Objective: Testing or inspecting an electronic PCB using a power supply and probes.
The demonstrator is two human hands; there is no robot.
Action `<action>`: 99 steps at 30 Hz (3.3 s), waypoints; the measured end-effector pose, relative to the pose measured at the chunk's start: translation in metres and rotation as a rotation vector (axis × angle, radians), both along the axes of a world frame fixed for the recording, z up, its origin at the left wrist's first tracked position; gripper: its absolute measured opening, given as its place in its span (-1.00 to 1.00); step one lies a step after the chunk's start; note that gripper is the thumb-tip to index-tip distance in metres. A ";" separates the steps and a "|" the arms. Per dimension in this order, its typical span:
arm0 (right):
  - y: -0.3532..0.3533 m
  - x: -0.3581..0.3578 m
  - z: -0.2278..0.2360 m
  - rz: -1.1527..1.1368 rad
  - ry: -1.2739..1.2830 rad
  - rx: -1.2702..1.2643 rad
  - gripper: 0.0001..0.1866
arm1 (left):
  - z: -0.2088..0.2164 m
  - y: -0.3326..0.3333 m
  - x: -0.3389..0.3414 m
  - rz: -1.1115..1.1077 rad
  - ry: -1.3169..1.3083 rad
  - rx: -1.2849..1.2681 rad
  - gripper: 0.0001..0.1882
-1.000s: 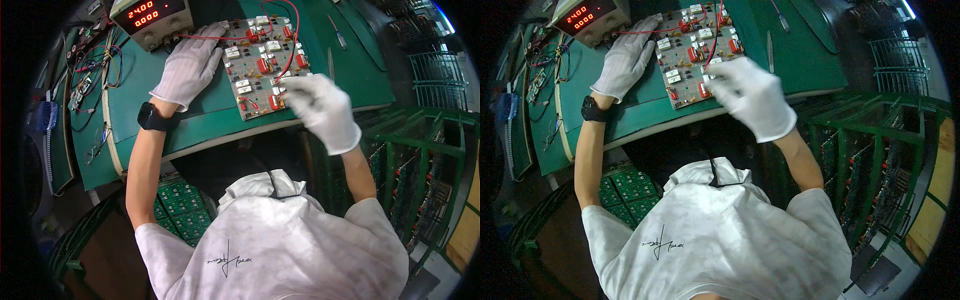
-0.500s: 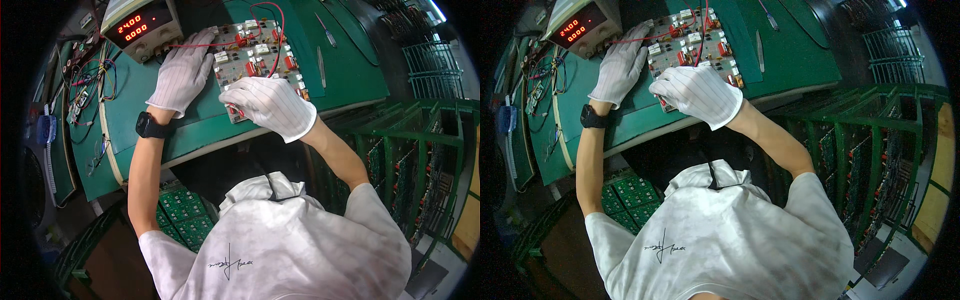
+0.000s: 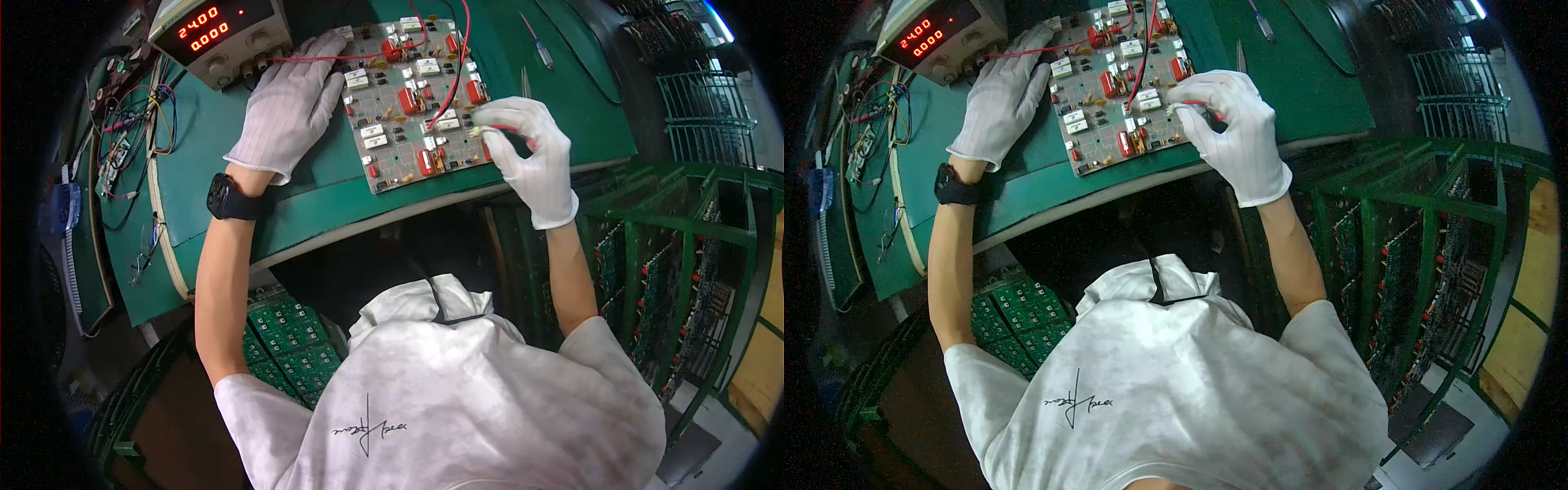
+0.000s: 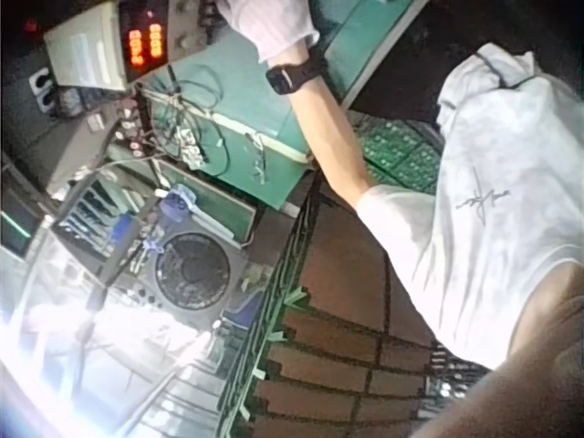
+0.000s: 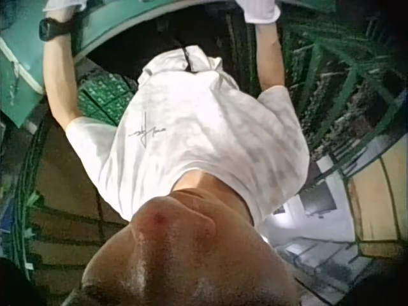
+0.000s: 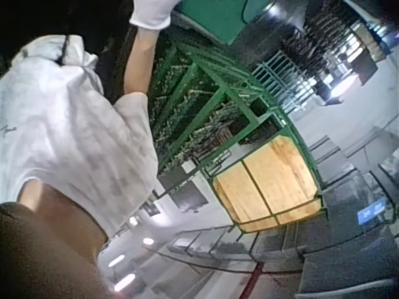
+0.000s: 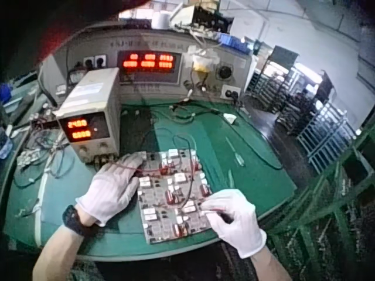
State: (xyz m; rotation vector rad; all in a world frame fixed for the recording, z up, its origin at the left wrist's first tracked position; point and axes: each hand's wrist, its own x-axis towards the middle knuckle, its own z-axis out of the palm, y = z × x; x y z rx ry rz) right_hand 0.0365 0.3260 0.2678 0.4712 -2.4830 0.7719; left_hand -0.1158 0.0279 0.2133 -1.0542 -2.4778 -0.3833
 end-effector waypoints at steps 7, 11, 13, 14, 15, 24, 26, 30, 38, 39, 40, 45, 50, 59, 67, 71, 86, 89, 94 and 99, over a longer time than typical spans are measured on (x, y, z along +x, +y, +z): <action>-0.014 -0.003 -0.018 0.005 0.003 0.061 -0.76 | -0.005 -0.002 -0.004 -0.048 0.004 0.049 -0.49; -0.013 -0.004 -0.020 -0.006 0.013 0.071 -0.76 | -0.009 -0.003 -0.003 0.002 0.062 0.020 -0.47; -0.013 -0.004 -0.018 0.009 0.006 0.078 -0.76 | -0.008 -0.002 -0.002 0.009 0.049 0.011 -0.46; -0.013 -0.004 -0.017 0.010 0.005 0.079 -0.76 | -0.006 -0.001 -0.002 0.009 0.049 0.012 -0.46; -0.012 -0.004 -0.016 0.008 0.009 0.092 -0.76 | -0.004 -0.001 -0.001 0.001 0.024 0.015 -0.46; -0.015 -0.004 -0.016 0.000 -0.002 0.087 -0.75 | -0.004 -0.002 0.000 -0.013 0.002 0.040 -0.46; -0.016 -0.005 -0.015 -0.012 -0.003 0.103 -0.75 | -0.004 -0.002 0.000 -0.013 0.005 0.037 -0.46; -0.017 -0.008 -0.014 0.008 0.027 0.173 -0.74 | -0.003 -0.002 -0.001 -0.007 -0.024 0.029 -0.46; -0.020 -0.009 -0.017 0.005 0.048 0.235 -0.75 | 0.001 -0.001 0.002 -0.018 -0.010 0.051 -0.47; -0.018 -0.009 -0.011 0.034 -0.025 0.228 -0.71 | 0.002 0.001 0.003 -0.014 -0.017 0.048 -0.47; -0.015 -0.010 -0.004 0.064 -0.098 0.221 -0.64 | 0.001 0.001 0.002 -0.007 -0.025 0.044 -0.48; -0.016 -0.020 0.010 0.103 -0.083 0.251 -0.28 | 0.001 0.000 0.004 0.012 -0.015 0.031 -0.48; -0.016 -0.031 0.029 0.164 -0.206 0.031 -0.35 | 0.001 0.001 0.002 -0.029 0.007 0.090 -0.49; 0.006 -0.077 0.016 0.451 -0.386 0.364 -0.58 | -0.003 0.000 0.000 0.001 0.025 0.052 -0.48; -0.001 -0.083 0.016 0.476 -0.362 0.411 -0.66 | 0.000 0.002 0.003 -0.003 0.027 0.040 -0.48; 0.004 -0.087 0.019 0.456 0.000 0.515 -0.74 | 0.002 0.002 0.002 0.002 -0.009 0.031 -0.47; 0.069 -0.021 0.009 0.045 -0.405 -0.036 -0.79 | 0.002 0.002 0.001 -0.022 -0.019 0.047 -0.48; 0.067 -0.027 0.001 0.036 -0.349 -0.108 -0.77 | 0.003 0.002 0.001 -0.029 -0.024 0.057 -0.48; 0.058 -0.028 0.004 -0.038 -0.435 0.045 -0.78 | 0.001 0.002 0.000 -0.034 -0.041 0.054 -0.47; 0.054 -0.028 0.003 -0.050 -0.412 0.043 -0.78 | 0.004 0.000 0.004 -0.005 -0.026 0.024 -0.47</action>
